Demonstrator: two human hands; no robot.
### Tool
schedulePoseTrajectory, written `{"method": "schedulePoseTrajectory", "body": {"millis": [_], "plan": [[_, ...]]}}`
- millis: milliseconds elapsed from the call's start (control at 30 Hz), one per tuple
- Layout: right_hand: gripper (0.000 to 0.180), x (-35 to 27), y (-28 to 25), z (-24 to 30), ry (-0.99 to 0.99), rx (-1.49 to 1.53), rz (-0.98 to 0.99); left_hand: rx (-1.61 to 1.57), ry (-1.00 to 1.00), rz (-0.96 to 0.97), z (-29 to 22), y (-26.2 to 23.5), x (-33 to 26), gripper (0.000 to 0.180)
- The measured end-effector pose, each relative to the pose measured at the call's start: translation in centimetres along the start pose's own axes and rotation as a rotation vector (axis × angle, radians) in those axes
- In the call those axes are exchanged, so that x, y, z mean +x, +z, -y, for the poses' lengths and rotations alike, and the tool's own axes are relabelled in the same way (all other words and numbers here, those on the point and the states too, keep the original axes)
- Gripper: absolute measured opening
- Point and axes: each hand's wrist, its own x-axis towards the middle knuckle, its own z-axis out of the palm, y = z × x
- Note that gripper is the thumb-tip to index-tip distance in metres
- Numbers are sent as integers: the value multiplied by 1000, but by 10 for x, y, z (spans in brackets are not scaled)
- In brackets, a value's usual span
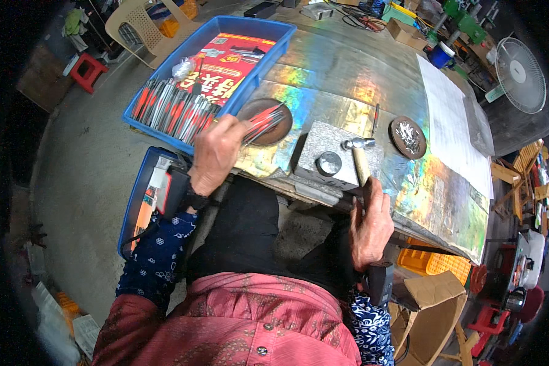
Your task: The person repeatedly picks small metal rods from a blue tray, places them on a metal block, and strikes them with a hammer to shape them. Finished pieces are placed into a small metal dish on the table. The person continues this cycle throughout the clip.
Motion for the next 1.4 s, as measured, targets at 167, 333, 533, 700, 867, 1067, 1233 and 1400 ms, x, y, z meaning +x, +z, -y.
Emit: {"method": "schedulePoseTrajectory", "body": {"millis": [167, 333, 533, 700, 867, 1067, 1233, 1400], "plan": [[52, 0, -1, 1, 11, -10, 17, 63, -163, -13, 47, -34, 13, 17], [52, 0, -2, 3, 39, -16, 20, 116, -269, 152, 82, -44, 17, 21], [52, 0, -2, 2, 30, 6, 16, 188, -314, 113, 105, -51, 20, 29], [52, 0, -2, 3, 59, -8, 22, 217, -265, 185, 109, -50, 21, 38], [54, 1, -3, 6, 104, 19, 37, 255, -255, 156, 113, -37, 16, 33], [49, 1, -7, 2, 14, 9, -2, 121, -180, 4, 127, -33, 6, 37], [45, 2, -14, -3, 38, 61, 11, 279, -321, 93, 132, -35, 5, 24], [32, 5, -26, -23, 117, 111, 6, 299, -350, 154, 136, -39, 0, 18]]}}
